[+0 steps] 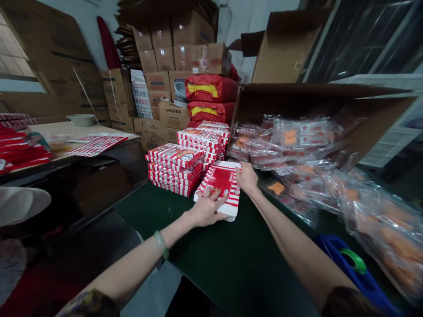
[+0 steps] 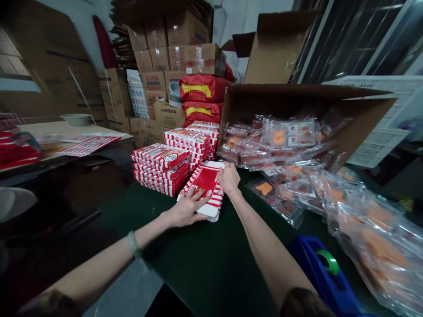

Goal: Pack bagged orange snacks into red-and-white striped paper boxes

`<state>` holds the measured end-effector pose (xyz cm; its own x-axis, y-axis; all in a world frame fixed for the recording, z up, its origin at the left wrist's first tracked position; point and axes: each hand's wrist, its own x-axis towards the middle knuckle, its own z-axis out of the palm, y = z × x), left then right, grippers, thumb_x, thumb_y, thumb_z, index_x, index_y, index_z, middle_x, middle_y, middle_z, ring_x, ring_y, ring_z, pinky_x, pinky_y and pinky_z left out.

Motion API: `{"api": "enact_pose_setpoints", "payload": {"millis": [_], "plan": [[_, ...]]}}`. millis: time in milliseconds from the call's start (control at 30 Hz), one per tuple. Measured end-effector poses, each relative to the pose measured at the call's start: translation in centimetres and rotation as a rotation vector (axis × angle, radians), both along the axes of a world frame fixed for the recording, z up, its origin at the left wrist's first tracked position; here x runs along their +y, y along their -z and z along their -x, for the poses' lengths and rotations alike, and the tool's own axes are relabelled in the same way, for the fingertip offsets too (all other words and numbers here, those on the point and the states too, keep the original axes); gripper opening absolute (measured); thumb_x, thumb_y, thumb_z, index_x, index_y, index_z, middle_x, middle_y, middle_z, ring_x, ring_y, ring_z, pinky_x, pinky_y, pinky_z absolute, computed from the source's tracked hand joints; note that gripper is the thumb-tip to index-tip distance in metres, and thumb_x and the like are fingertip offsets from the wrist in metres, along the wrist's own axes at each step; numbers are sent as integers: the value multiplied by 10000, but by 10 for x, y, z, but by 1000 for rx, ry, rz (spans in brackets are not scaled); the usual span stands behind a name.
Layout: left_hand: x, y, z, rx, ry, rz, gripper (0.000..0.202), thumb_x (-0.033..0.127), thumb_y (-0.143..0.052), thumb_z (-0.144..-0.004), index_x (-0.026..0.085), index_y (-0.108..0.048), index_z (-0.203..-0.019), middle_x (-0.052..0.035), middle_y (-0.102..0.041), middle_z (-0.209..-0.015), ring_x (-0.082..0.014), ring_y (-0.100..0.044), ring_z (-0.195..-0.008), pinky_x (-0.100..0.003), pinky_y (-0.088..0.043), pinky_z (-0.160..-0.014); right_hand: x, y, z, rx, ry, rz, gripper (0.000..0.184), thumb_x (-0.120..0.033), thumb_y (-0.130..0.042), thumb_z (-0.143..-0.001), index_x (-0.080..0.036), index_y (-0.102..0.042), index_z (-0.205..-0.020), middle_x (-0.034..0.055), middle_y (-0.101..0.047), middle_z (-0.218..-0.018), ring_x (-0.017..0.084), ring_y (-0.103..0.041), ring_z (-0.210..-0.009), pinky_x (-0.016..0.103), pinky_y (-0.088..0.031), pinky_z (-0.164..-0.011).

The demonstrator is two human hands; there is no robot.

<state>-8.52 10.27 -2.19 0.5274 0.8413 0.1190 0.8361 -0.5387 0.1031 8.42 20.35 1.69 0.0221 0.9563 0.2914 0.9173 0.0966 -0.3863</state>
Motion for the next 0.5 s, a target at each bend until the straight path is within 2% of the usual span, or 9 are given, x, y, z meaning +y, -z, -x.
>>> {"api": "enact_pose_setpoints", "payload": {"millis": [67,167,267,333,500], "plan": [[0,19,-1,-22,-12,-52,662,555,-454,-847,278,-299,-1428,-157,-293,-1496,-476,-195,-1351,-729,-234,-951,19,-5,12,-124,-114,-2,383,-330,-398,-936,-149,-484,-1262,144,-508,-1290,239,-478,-1197,391,-370,-993],[0,35,3,-53,-26,-112,652,554,-454,-847,293,-301,-1425,-149,-312,-1489,-468,-195,-1357,-750,-194,-963,38,-1,28,-289,-219,38,373,-390,-515,-892,-153,-544,-1178,97,-536,-1249,239,-495,-1165,486,-366,-998],[0,44,4,-84,-17,-170,648,568,-435,-848,306,-299,-1424,-145,-337,-1477,-468,-210,-1353,-760,-184,-958,48,4,36,-398,-230,70,414,-443,-519,-880,-149,-553,-1170,107,-511,-1283,251,-468,-1198,503,-345,-1016],[-1,48,4,-93,-14,-198,637,548,-432,-857,300,-296,-1427,-148,-337,-1477,-466,-200,-1357,-764,-166,-963,54,1,37,-435,-215,105,451,-471,-518,-872,-142,-547,-1180,117,-506,-1289,257,-461,-1207,504,-337,-1022],[-6,53,3,-83,-4,-206,630,429,-500,-853,292,-287,-1430,-144,-319,-1487,-464,-184,-1364,-770,-139,-965,75,-24,32,-420,-204,241,353,-394,-542,-881,-145,-566,-1130,84,-584,-1153,207,-570,-1043,451,-454,-914]]}}
